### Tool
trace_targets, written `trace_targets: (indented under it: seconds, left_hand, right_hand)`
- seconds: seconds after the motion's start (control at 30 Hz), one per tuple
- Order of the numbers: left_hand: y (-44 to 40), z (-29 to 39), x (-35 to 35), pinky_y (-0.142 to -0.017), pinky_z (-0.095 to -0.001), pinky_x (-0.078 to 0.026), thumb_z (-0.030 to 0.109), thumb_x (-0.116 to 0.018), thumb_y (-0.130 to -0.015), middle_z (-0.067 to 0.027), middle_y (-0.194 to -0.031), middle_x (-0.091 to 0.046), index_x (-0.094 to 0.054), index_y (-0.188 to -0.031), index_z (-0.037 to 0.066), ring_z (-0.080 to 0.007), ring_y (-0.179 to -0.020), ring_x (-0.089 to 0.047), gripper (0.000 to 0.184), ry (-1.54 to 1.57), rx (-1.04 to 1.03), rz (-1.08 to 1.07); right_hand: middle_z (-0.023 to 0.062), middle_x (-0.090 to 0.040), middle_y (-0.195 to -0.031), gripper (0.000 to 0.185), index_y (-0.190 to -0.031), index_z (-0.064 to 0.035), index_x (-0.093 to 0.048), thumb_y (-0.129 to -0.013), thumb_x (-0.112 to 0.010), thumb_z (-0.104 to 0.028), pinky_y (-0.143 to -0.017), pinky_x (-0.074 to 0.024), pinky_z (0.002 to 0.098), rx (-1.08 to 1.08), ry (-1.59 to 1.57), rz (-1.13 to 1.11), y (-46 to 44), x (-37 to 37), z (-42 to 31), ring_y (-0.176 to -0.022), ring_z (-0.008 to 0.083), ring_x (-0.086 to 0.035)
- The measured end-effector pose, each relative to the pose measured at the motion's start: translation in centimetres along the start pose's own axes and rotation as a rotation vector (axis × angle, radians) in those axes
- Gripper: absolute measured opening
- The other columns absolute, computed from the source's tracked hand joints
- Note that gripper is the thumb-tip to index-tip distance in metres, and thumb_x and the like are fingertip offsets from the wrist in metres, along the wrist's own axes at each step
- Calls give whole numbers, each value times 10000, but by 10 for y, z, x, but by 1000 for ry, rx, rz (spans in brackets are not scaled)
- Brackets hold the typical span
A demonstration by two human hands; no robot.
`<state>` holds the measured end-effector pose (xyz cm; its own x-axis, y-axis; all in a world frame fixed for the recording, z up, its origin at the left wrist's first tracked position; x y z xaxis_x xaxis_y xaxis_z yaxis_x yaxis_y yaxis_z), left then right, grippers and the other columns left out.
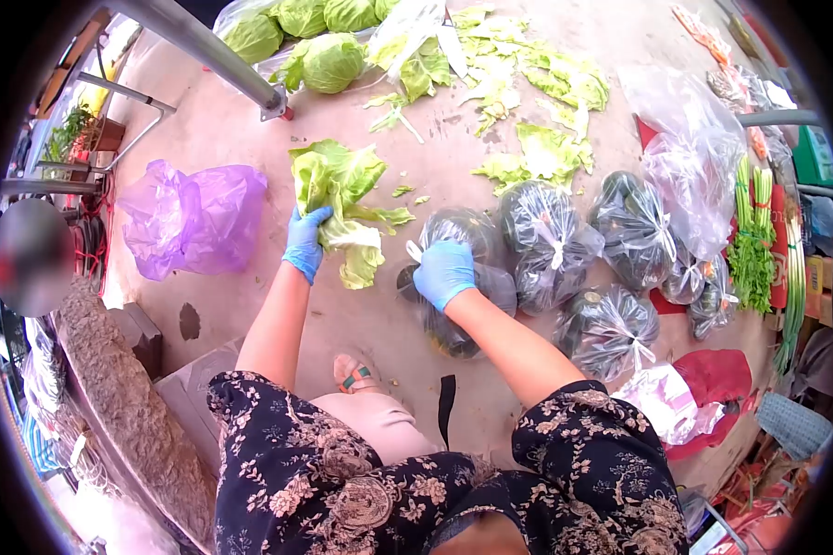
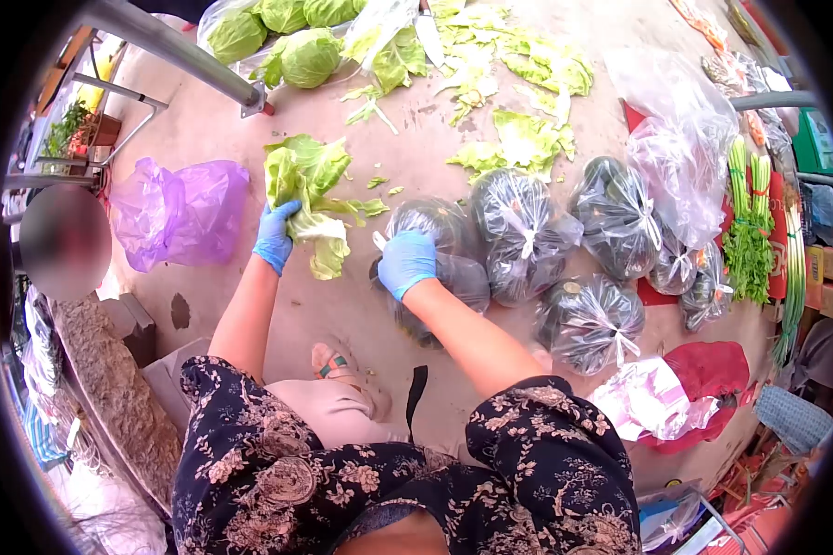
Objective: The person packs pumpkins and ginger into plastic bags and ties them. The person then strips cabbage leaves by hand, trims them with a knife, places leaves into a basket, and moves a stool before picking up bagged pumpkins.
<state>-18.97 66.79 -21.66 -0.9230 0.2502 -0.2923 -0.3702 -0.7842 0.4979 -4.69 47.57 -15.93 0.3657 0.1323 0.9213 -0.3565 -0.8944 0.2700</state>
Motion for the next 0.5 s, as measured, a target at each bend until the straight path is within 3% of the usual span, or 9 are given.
trace_targets:
  seconds: [0.07, 0.3, 0.5]
  left_hand:
    - [5, 2, 0, -752, -339, -501, -85, -568, -695, -98, -994, -577, -504, -1083, 24, -228, -847, -584, 408, 34, -17, -3]
    - [28, 26, -22, -790, -397, -499, 5, -540, -751, -111, -1030, -564, -466, -1136, 27, -267, -905, -574, 393, 210, 145, -186]
    - [34, 56, -11, -806, -411, -483, 43, -551, -764, -117, -1032, -571, -483, -1120, 14, -264, -915, -571, 363, 346, 101, -204]
  right_hand:
    - [167, -585, -616, 212, -605, -32, -628, -622, -521, -214, -563, -436, 411, 5, -61, 37, 3, 7, 10, -587, 307, -576]
    - [221, -564, -645, 294, -646, -16, -623, -676, -492, -277, -604, -439, 444, -103, -389, -102, 14, 10, 41, -625, 366, -564]
    - [231, -546, -648, 313, -631, 2, -603, -677, -502, -291, -603, -426, 453, -81, -578, -121, 30, 13, 20, -622, 376, -547]
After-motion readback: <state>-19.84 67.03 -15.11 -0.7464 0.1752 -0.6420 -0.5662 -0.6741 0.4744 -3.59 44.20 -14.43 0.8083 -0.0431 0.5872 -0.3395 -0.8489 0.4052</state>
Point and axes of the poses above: each hand's wrist, its own y-axis away from the middle knuckle, its own x-axis out of the back of the hand, z = x × y, the point moved 7 cm from there along -y, towards the middle knuckle
